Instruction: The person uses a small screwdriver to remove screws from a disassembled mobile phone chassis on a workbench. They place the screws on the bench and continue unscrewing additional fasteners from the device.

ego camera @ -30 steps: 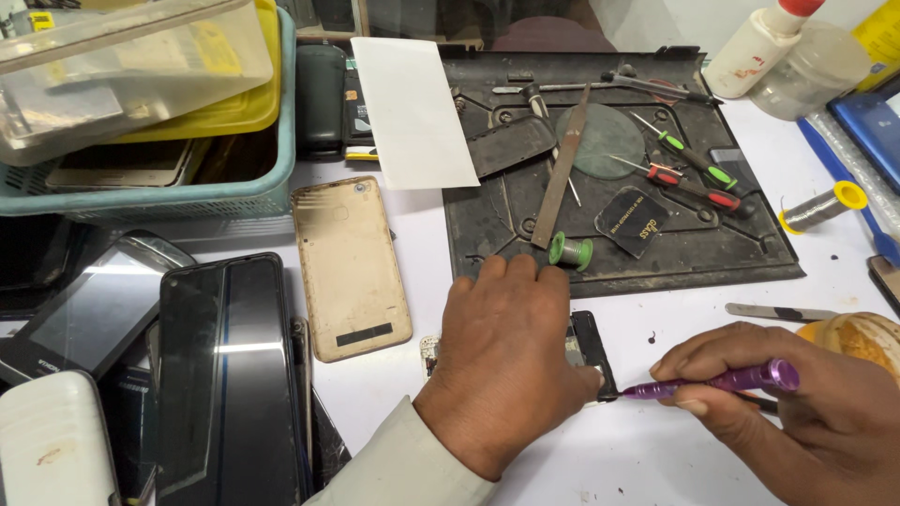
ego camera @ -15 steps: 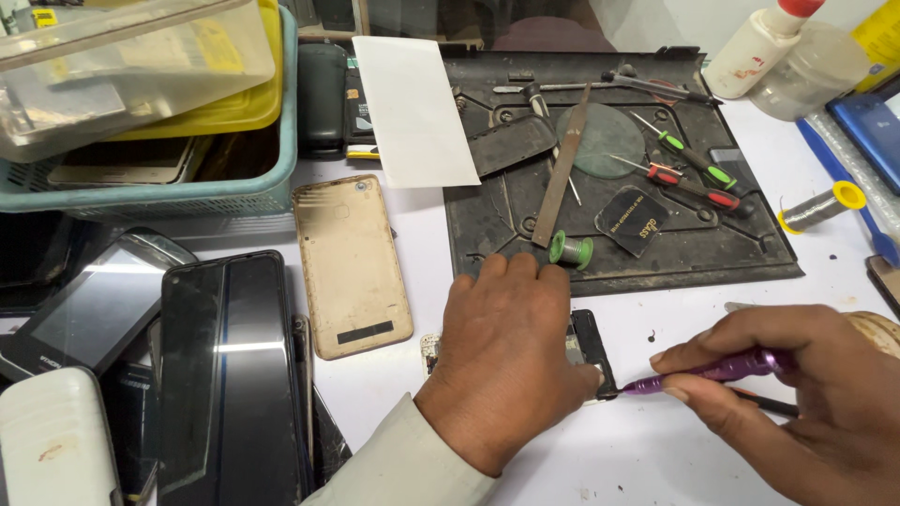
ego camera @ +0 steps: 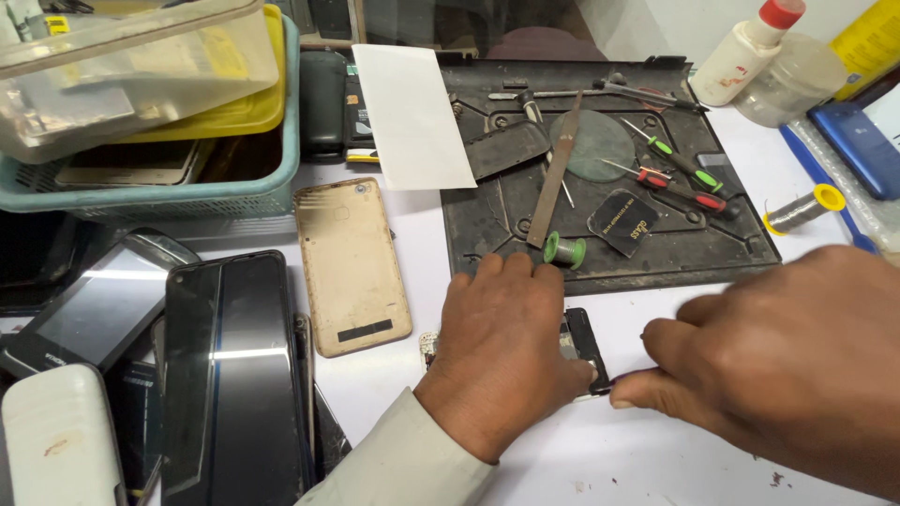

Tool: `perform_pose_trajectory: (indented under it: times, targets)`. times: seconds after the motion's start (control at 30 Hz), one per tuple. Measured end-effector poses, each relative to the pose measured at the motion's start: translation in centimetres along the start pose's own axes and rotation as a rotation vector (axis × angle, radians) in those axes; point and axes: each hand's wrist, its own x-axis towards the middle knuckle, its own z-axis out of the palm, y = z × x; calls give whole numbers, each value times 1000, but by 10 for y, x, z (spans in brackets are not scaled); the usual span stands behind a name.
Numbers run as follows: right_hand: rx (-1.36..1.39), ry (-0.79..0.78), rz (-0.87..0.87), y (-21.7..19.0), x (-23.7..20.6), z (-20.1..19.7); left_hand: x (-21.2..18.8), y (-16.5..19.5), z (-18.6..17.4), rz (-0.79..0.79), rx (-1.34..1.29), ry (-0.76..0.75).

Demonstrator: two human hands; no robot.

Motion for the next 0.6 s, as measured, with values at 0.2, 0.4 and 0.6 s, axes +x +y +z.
perform_pose_trajectory:
  times: [0.2,0.4,0.6]
  targets:
    - [44,-92,-149,-10,3,-36,-4,-3,2,20,17,55]
    - [-1,-87,-206,-12,5,-30,-3,-3,3,8,30,28]
    - [28,-108,-326,-6,6,-22,-3,-3,4,29,22,61]
